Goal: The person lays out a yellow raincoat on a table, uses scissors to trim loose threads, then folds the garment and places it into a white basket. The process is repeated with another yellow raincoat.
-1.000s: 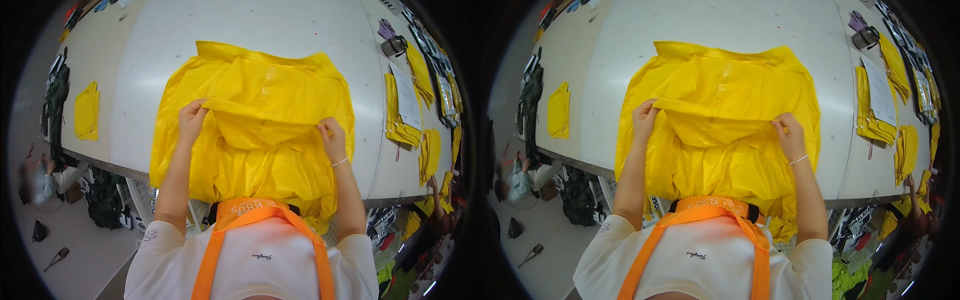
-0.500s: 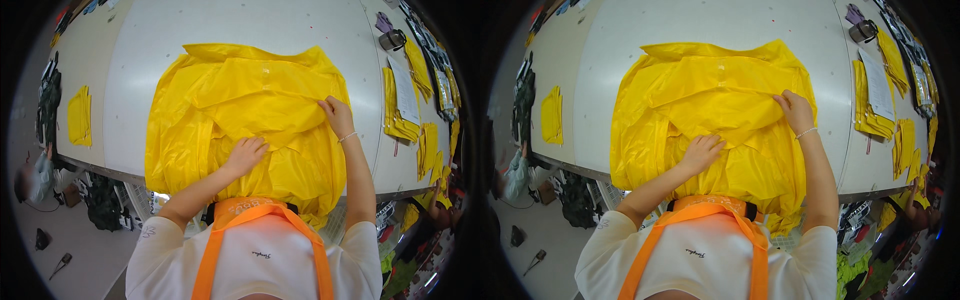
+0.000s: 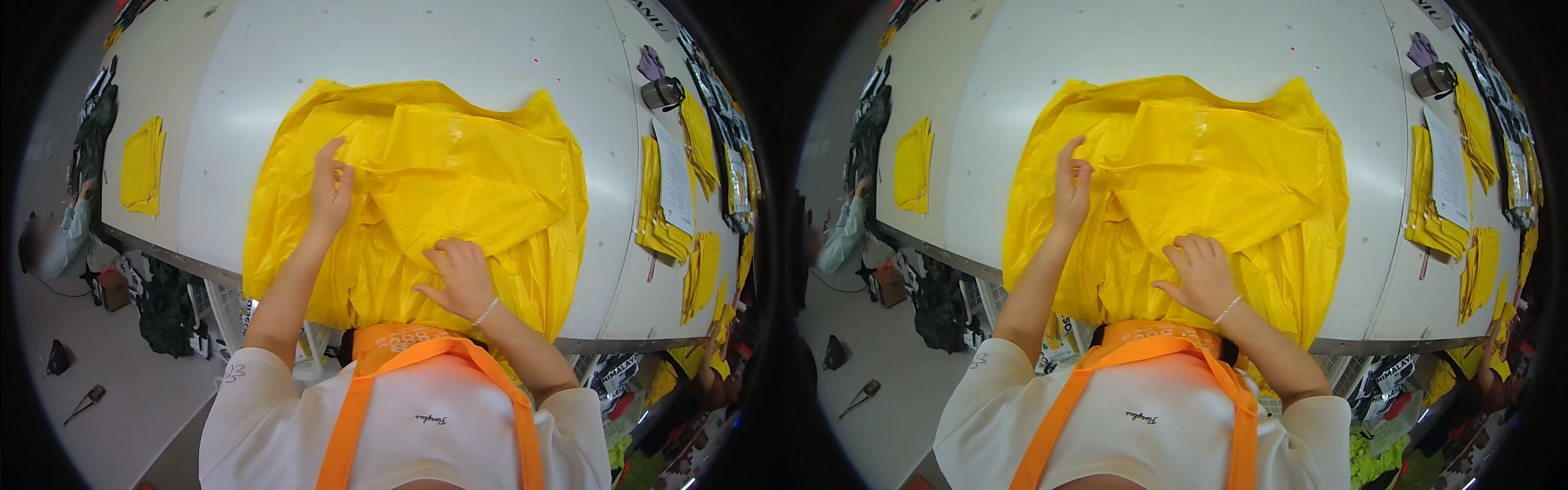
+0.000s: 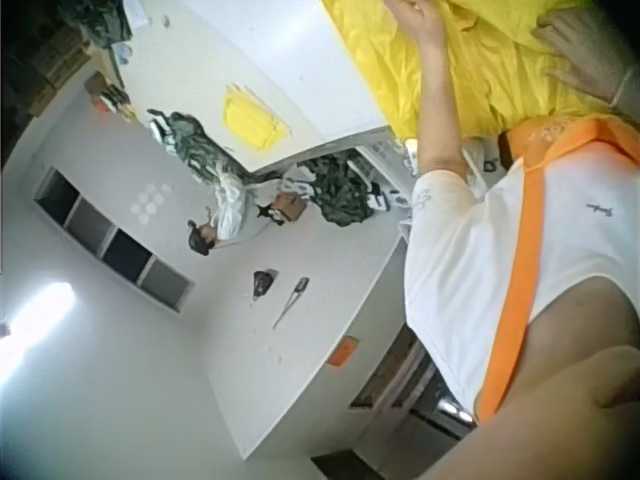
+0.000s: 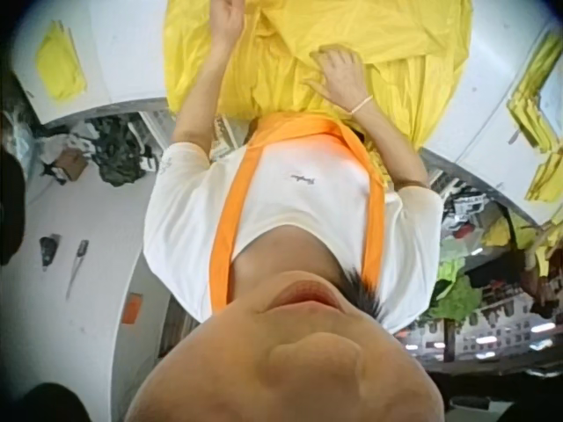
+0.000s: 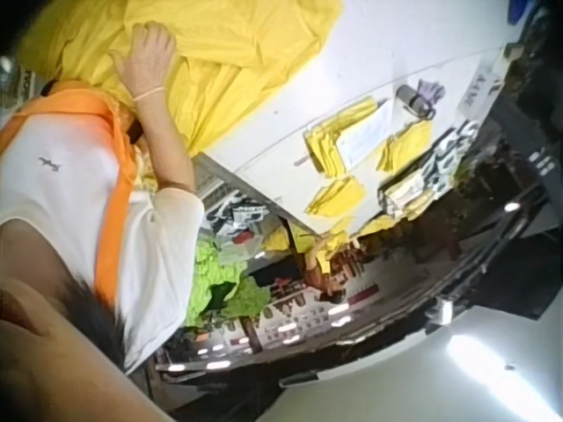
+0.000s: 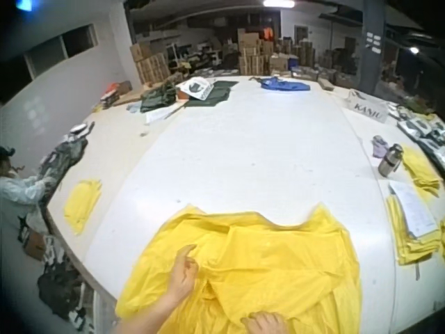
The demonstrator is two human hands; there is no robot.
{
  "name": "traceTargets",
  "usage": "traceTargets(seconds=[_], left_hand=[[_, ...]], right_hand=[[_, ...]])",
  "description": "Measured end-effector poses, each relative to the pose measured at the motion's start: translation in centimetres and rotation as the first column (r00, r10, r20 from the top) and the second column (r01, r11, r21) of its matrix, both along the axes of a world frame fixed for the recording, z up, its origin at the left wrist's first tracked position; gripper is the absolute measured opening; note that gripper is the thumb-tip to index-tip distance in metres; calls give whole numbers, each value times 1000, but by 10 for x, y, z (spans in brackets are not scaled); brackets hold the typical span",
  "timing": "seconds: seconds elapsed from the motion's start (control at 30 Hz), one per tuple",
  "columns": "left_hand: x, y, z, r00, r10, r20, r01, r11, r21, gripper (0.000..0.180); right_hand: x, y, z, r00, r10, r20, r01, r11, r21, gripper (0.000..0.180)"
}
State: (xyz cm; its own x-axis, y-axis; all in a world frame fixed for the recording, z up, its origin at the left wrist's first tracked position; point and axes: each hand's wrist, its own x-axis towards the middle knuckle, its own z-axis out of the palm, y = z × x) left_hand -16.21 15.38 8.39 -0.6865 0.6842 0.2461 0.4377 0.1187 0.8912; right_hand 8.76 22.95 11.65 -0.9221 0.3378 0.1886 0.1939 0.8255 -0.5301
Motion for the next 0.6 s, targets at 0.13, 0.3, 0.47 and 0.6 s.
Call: traceTargets(seconds=[0.13, 0.3, 0.47, 0.6], left_hand=[[3, 23, -23, 899, -372, 231, 373, 927, 41, 19], [-55, 41, 34, 844, -147, -517, 178, 984, 10, 12], [-62, 33, 25, 691, -244, -680, -295, 764, -574, 26], [-9, 25, 4, 634, -296, -714, -281, 772, -570, 45]], right_hand=[[4, -6, -58, 991, -90, 101, 83, 994, 74, 39], [26, 12, 19, 947, -74, 314, 124, 982, -143, 40], [1, -2, 26, 802, 100, 589, 48, 972, -230, 40], [-5, 5, -38, 969, -173, 178, 162, 984, 74, 49]])
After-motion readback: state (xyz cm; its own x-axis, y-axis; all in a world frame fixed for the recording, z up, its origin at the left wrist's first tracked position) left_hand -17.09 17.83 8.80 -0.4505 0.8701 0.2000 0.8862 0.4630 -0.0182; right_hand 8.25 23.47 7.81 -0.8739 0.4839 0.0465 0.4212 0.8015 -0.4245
